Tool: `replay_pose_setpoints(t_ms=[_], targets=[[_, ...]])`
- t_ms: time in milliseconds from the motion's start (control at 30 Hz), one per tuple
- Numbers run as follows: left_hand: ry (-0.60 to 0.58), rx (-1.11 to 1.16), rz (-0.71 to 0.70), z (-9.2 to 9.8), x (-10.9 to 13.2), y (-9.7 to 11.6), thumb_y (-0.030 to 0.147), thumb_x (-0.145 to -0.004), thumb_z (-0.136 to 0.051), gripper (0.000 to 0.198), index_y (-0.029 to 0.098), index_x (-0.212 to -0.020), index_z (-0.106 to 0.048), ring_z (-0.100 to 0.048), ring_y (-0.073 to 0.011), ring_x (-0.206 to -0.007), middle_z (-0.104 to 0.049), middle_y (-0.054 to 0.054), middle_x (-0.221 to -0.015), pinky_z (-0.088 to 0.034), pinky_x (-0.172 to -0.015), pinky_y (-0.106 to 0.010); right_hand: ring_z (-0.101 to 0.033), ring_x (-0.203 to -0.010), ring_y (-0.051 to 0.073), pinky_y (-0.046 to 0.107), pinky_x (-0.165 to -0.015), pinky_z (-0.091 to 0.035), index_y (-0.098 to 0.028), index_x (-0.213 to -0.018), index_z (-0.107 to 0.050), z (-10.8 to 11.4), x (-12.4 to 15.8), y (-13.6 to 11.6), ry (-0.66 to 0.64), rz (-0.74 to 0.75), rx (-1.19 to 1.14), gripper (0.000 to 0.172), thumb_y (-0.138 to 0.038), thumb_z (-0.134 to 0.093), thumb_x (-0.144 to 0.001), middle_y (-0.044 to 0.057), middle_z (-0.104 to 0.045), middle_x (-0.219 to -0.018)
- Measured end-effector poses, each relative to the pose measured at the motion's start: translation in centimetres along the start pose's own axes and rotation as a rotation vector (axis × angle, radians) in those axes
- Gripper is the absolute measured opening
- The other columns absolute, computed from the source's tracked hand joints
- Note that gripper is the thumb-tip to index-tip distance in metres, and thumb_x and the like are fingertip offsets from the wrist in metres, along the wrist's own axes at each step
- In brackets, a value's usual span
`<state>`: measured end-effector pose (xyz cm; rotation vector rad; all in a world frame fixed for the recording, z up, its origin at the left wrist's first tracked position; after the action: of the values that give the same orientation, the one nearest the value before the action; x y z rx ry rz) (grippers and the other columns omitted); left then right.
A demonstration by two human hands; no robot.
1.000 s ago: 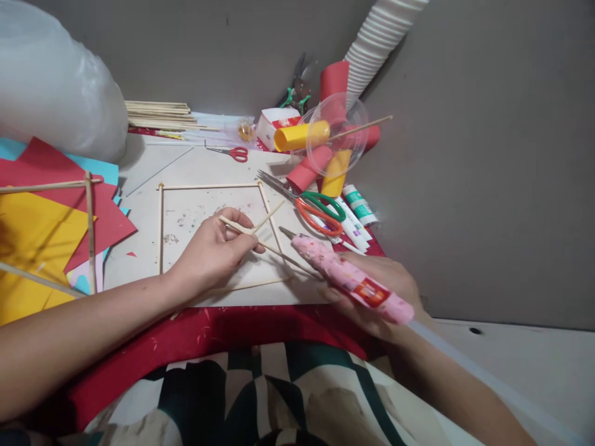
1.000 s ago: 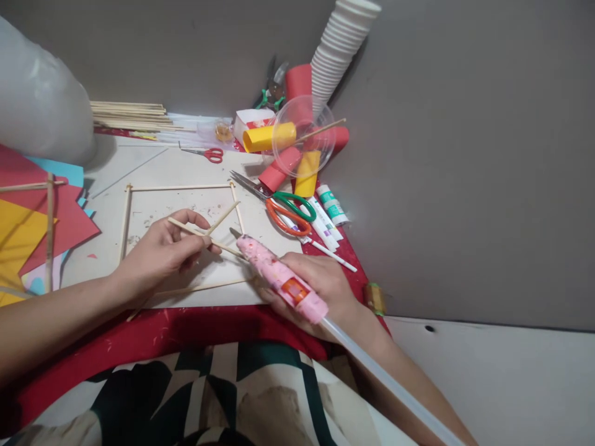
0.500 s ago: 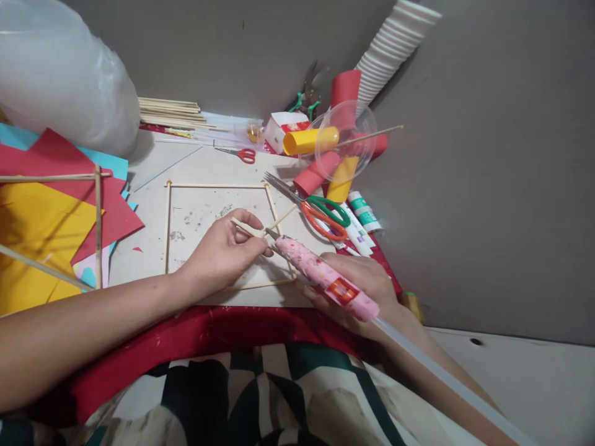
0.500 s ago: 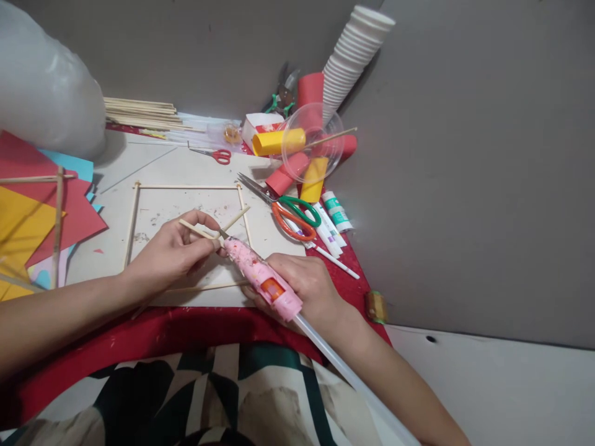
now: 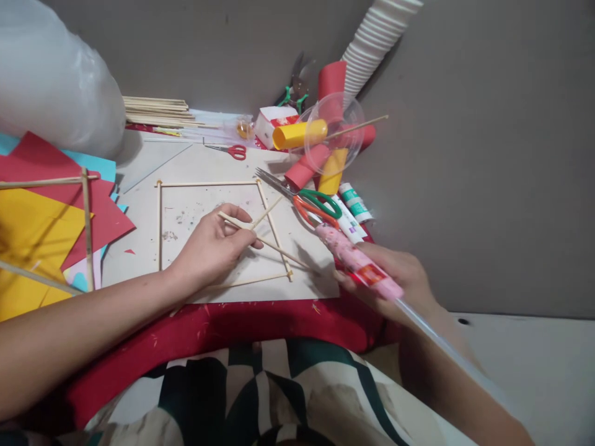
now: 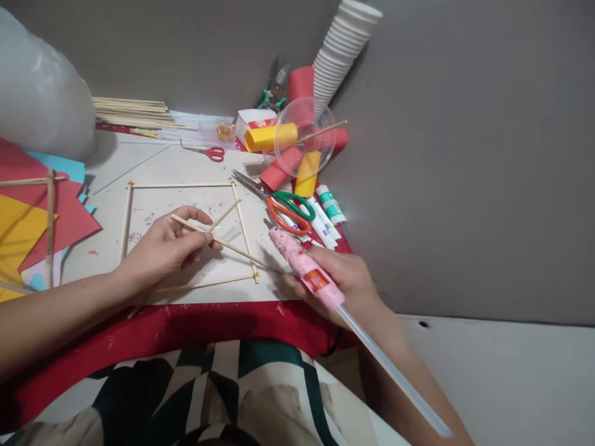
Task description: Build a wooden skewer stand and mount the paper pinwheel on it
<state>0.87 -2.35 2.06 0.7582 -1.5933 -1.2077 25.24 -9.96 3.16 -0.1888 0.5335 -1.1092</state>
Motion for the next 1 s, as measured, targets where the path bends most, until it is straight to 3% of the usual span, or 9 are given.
replay_pose_setpoints(t_ms=[133, 233, 500, 633, 733, 833, 933, 1000], targets=[[0.013, -0.012, -0.009, 0.0, 0.0, 0.2, 0.013, -0.076, -0.060, 0.023, 0.018, -0.097, -0.052, -0.040, -0.0042, -0.042, -0.073, -0.002, -0.073, -0.028, -0.042, -0.017, -0.054, -0.057, 0.014, 0.026, -0.053, -0.042, -0.021, -0.080, -0.055, 0.1, 0.6, 1.8, -0.084, 0.016, 0.113, 0.026, -0.040, -0.069, -0.089, 0.000, -0.060, -0.068], [0.013, -0.034, -0.023, 0.0, -0.1, 0.3, 0.015, -0.076, -0.062, 0.024, 0.018, -0.098, -0.052, -0.039, -0.0042, -0.042, -0.073, -0.002, -0.072, -0.027, -0.041, -0.016, -0.062, -0.068, 0.018, 0.028, -0.060, -0.047, -0.020, -0.091, -0.061, 0.3, 1.6, 3.0, -0.152, -0.027, 0.141, 0.029, -0.048, -0.064, -0.091, 0.006, -0.068, -0.082], [0.033, -0.039, -0.036, 0.1, -0.2, 0.2, 0.019, -0.076, -0.065, 0.028, 0.018, -0.101, -0.053, -0.037, -0.0046, -0.042, -0.071, -0.001, -0.070, -0.024, -0.038, -0.016, -0.063, -0.075, 0.023, 0.033, -0.064, -0.048, -0.018, -0.100, -0.064, 2.1, 5.0, 7.1, -0.044, -0.254, 0.293, 0.038, -0.054, -0.055, -0.093, 0.010, -0.066, -0.088], [0.018, -0.027, -0.030, 0.0, -0.1, 0.1, 0.019, -0.076, -0.065, 0.027, 0.018, -0.100, -0.052, -0.038, -0.0044, -0.042, -0.072, -0.002, -0.070, -0.026, -0.039, -0.015, -0.066, -0.083, 0.029, 0.039, -0.064, -0.051, -0.017, -0.106, -0.066, 2.3, 5.7, 8.5, -0.078, -0.317, 0.476, 0.038, -0.050, -0.054, -0.093, 0.014, -0.066, -0.097], [0.000, -0.015, -0.021, -0.1, 0.0, 0.0, 0.018, -0.076, -0.063, 0.028, 0.018, -0.100, -0.050, -0.037, -0.0038, -0.041, -0.074, -0.002, -0.071, -0.026, -0.038, -0.014, -0.068, -0.095, 0.037, 0.046, -0.071, -0.055, -0.017, -0.115, -0.065, 2.6, 4.5, 6.1, -0.036, -0.211, 0.530, 0.040, -0.051, -0.054, -0.096, 0.019, -0.067, -0.111], [-0.018, -0.003, -0.015, -0.2, 0.1, 0.0, 0.017, -0.075, -0.062, 0.028, 0.018, -0.100, -0.050, -0.036, -0.0030, -0.040, -0.074, -0.001, -0.071, -0.024, -0.038, -0.014, -0.067, -0.110, 0.033, 0.047, -0.088, -0.056, -0.021, -0.127, -0.059, 2.6, 2.1, 1.0, 0.116, -0.032, 0.358, 0.031, -0.034, -0.055, -0.099, 0.017, -0.068, -0.123], [-0.024, 0.025, -0.019, -0.4, 0.2, 0.0, 0.017, -0.075, -0.061, 0.028, 0.018, -0.100, -0.050, -0.035, -0.0026, -0.038, -0.073, 0.001, -0.068, -0.025, -0.037, -0.014, -0.068, -0.112, 0.028, 0.040, -0.094, -0.056, -0.015, -0.128, -0.058, 0.3, -0.9, -3.8, 0.052, 0.209, 0.216, 0.035, -0.034, -0.059, -0.098, 0.017, -0.070, -0.122], [-0.030, 0.045, -0.028, -0.4, 0.3, 0.0, 0.018, -0.075, -0.061, 0.028, 0.018, -0.100, -0.050, -0.037, -0.0026, -0.039, -0.072, 0.002, -0.067, -0.026, -0.038, -0.014, -0.072, -0.101, 0.027, 0.038, -0.085, -0.057, -0.011, -0.121, -0.061, -1.9, -2.8, -5.3, -0.020, 0.267, 0.214, 0.035, -0.037, -0.060, -0.098, 0.016, -0.074, -0.114]])
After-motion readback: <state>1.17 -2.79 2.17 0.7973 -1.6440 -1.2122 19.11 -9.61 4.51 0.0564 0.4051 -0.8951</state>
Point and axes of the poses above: each hand's wrist, its own x-axis away from the middle knuckle, its own z-axis out of the back of the hand, y = z × x, the point moved 4 cm from there along -x, towards the middle knuckle
